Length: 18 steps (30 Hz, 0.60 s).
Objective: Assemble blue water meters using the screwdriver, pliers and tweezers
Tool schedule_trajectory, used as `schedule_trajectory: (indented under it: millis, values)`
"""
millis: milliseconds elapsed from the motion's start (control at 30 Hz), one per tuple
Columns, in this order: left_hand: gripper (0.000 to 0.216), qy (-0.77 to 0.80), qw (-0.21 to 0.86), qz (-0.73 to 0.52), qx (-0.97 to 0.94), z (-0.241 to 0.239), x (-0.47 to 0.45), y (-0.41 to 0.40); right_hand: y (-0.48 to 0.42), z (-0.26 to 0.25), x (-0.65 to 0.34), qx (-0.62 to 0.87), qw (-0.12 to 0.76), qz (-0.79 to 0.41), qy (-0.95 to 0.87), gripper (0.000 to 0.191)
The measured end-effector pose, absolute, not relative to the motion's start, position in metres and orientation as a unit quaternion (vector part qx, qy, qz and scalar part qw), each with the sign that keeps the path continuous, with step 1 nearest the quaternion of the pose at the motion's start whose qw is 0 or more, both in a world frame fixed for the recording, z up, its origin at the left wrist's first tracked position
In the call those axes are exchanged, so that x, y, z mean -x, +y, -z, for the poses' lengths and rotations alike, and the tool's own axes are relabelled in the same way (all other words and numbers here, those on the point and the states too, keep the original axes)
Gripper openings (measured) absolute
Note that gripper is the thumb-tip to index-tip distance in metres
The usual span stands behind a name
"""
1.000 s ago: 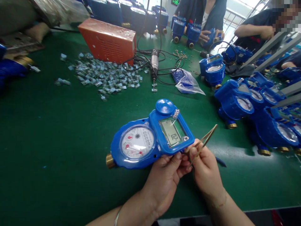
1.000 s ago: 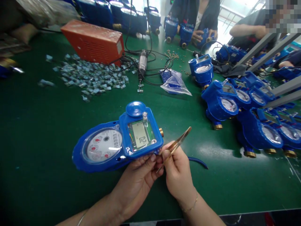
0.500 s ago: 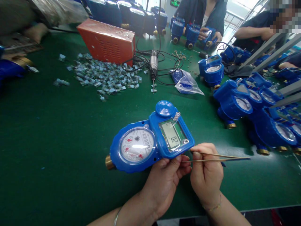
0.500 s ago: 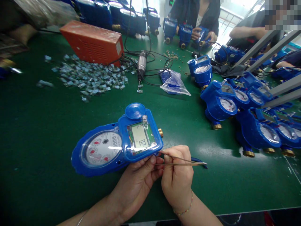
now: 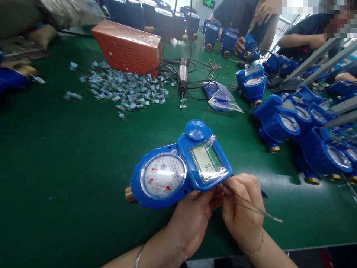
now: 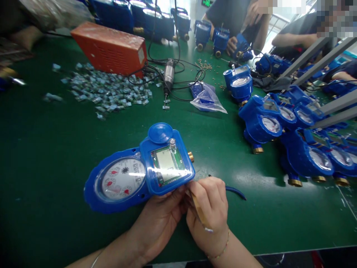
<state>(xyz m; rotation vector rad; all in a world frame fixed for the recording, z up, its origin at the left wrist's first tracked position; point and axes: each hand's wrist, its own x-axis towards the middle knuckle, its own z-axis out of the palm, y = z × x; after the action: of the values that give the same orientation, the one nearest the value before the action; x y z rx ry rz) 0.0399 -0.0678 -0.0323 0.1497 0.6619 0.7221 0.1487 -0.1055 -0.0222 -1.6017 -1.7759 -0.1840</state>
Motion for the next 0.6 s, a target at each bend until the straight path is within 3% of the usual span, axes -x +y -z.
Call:
schedule_trajectory:
  millis: [200, 433, 600]
  values:
    - [0.011, 0.375, 0.866, -0.326, -0.057, 0.033, -0.041, -0.069, -0.1, 0.022, -0.153, 0.694, 0.418, -0.099, -0.577, 0.012]
    - [0.011, 0.386, 0.861, -0.325, -0.067, 0.032, -0.041, -0.069, -0.09, 0.032, -0.166, 0.642, 0.502, -0.389, -0.43, 0.02]
    - [0.013, 0.383, 0.865, -0.319, -0.063, 0.031, -0.04, -0.068, -0.088, 0.042, -0.168, 0.611, 0.526, -0.442, -0.394, 0.017]
